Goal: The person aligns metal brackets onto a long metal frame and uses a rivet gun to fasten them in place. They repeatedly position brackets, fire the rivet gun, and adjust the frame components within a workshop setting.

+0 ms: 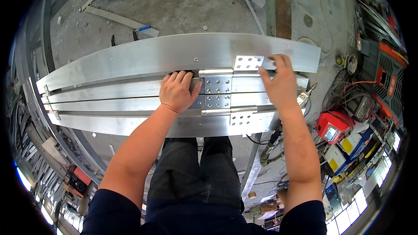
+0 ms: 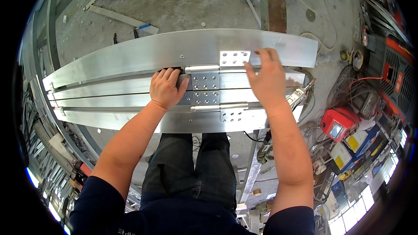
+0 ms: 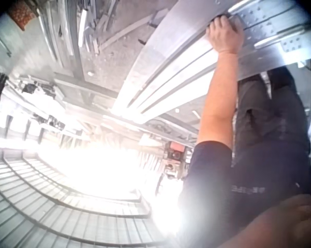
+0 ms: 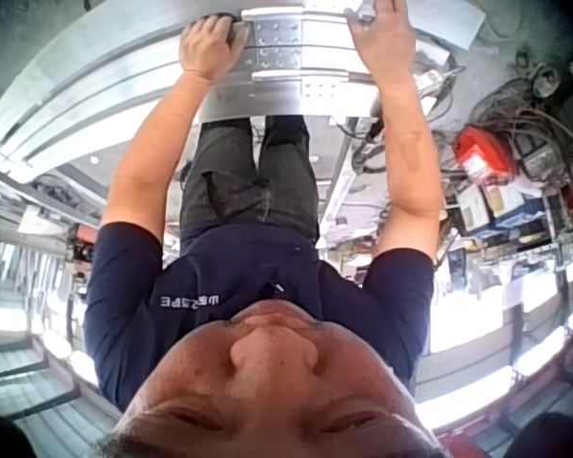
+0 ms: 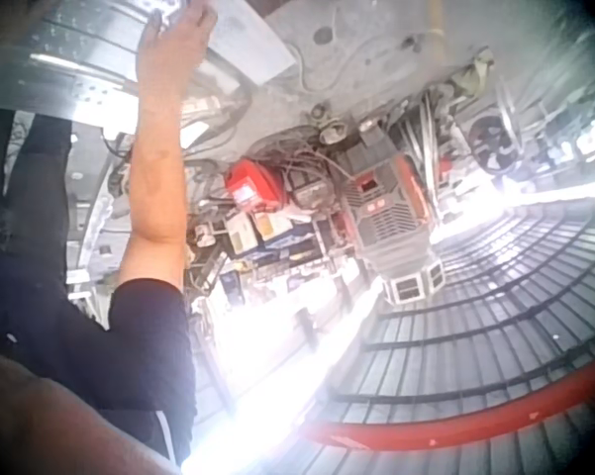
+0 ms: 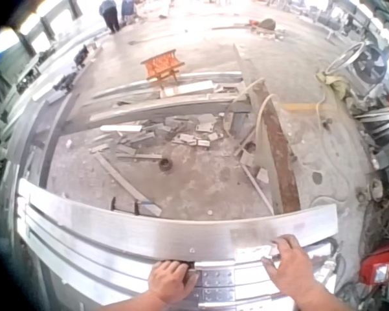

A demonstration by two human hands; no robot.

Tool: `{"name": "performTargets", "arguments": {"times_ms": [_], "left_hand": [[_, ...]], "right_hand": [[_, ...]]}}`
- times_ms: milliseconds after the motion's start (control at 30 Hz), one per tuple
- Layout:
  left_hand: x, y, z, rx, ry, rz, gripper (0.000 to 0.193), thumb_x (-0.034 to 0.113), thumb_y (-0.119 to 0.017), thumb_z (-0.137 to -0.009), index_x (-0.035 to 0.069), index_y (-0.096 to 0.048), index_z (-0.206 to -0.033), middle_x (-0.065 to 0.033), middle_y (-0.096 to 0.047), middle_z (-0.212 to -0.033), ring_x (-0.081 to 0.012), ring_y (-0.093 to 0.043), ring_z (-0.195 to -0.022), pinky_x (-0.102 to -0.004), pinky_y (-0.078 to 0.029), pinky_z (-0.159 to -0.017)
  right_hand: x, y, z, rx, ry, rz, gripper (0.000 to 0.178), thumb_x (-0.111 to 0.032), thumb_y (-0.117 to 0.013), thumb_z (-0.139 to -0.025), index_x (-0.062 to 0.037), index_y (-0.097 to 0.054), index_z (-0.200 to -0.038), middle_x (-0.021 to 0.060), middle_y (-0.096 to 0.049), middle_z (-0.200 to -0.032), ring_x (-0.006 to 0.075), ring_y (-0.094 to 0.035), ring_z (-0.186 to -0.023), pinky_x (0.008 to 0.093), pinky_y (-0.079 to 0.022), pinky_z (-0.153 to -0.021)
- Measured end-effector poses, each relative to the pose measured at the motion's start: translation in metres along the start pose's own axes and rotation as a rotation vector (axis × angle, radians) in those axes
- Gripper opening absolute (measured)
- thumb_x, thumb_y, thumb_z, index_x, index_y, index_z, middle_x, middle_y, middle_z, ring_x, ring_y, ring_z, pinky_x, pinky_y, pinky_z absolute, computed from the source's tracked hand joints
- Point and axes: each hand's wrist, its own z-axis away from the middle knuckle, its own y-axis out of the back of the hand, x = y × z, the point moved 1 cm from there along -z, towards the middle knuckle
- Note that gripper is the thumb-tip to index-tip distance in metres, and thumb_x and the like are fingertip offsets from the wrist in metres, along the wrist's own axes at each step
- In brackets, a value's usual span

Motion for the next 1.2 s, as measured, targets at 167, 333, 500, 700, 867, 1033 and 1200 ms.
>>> {"name": "performTargets", "arguments": {"times_ms": [167, 333, 500, 700, 867, 1033, 1200], "left_hand": [[-0.003, 0.0, 0.003, -0.008, 0.006, -0.007, 0.028, 0.034, -0.072, -0.086, 0.009, -0.068, -0.098, -0.0046, -0.066, -0.091, -0.0255, -0.063, -0.084, -0.0367, -0.047, -0.078], [0.003, -0.001, -0.001, -0.059, 0.005, -0.008, 0.034, 0.042, -0.072, -0.085, 0.01, -0.069, -0.096, -0.0039, -0.065, -0.089, -0.0256, -0.062, -0.085, -0.0375, -0.047, -0.079], [0.0, 0.003, 0.001, -0.114, 0.032, -0.038, 0.036, 0.046, -0.072, -0.085, 0.011, -0.068, -0.091, -0.0037, -0.065, -0.09, -0.0252, -0.063, -0.087, -0.0382, -0.047, -0.081], [0.0, 0.001, 0.001, -0.077, 0.026, -0.052, 0.037, 0.049, -0.069, -0.087, 0.013, -0.067, -0.083, -0.0004, -0.066, -0.088, -0.0223, -0.063, -0.086, -0.0371, -0.046, -0.082], [0.001, 0.001, 0.0, -0.077, 0.027, -0.056, 0.037, 0.05, -0.068, -0.087, 0.013, -0.068, -0.084, -0.0004, -0.067, -0.089, -0.0221, -0.063, -0.086, -0.0372, -0.047, -0.082], [0.001, 0.001, 0.0, -0.073, 0.019, -0.061, 0.036, 0.05, -0.068, -0.087, 0.014, -0.067, -0.084, -0.0001, -0.067, -0.088, -0.0216, -0.063, -0.085, -0.0367, -0.046, -0.082], [0.001, 0.001, -0.001, -0.085, 0.025, -0.06, 0.037, 0.05, -0.068, -0.087, 0.014, -0.067, -0.083, 0.0, -0.067, -0.087, -0.0217, -0.063, -0.084, -0.0368, -0.047, -0.081]], "right_hand": [[0.077, 0.004, -0.026, 0.482, -0.032, 0.102, 0.063, -0.036, -0.078, -0.086, 0.0019, -0.055, -0.131, 0.023, -0.056, -0.132, 0.0416, -0.049, -0.129, 0.0481, -0.039, -0.109], [0.208, 0.028, -0.054, 0.534, -0.576, -0.254, 0.077, -0.046, -0.081, -0.084, 0.0108, -0.055, -0.13, 0.0242, -0.06, -0.131, 0.0342, -0.058, -0.12, 0.0431, -0.043, -0.105], [0.208, 0.037, -0.062, 0.377, -0.635, -0.686, 0.073, -0.048, -0.084, -0.082, 0.0103, -0.064, -0.12, 0.0142, -0.068, -0.115, 0.0222, -0.063, -0.104, 0.0349, -0.047, -0.094], [0.194, 0.048, -0.074, 0.405, -0.653, -0.582, 0.07, -0.048, -0.084, -0.082, 0.0109, -0.066, -0.116, 0.0149, -0.068, -0.115, 0.0228, -0.062, -0.105, 0.035, -0.047, -0.094], [0.205, 0.045, -0.071, 0.384, -0.624, -0.565, 0.073, -0.049, -0.083, -0.083, 0.0128, -0.065, -0.118, 0.0161, -0.068, -0.117, 0.0235, -0.062, -0.105, 0.0348, -0.046, -0.095], [0.21, 0.043, -0.065, 0.341, -0.608, -0.609, 0.075, -0.051, -0.082, -0.084, 0.0128, -0.064, -0.12, 0.0159, -0.068, -0.118, 0.0238, -0.063, -0.105, 0.0345, -0.047, -0.094], [0.211, 0.044, -0.059, 0.314, -0.607, -0.545, 0.074, -0.051, -0.08, -0.085, 0.0108, -0.063, -0.123, 0.016, -0.067, -0.119, 0.0246, -0.062, -0.108, 0.035, -0.046, -0.095]]}}
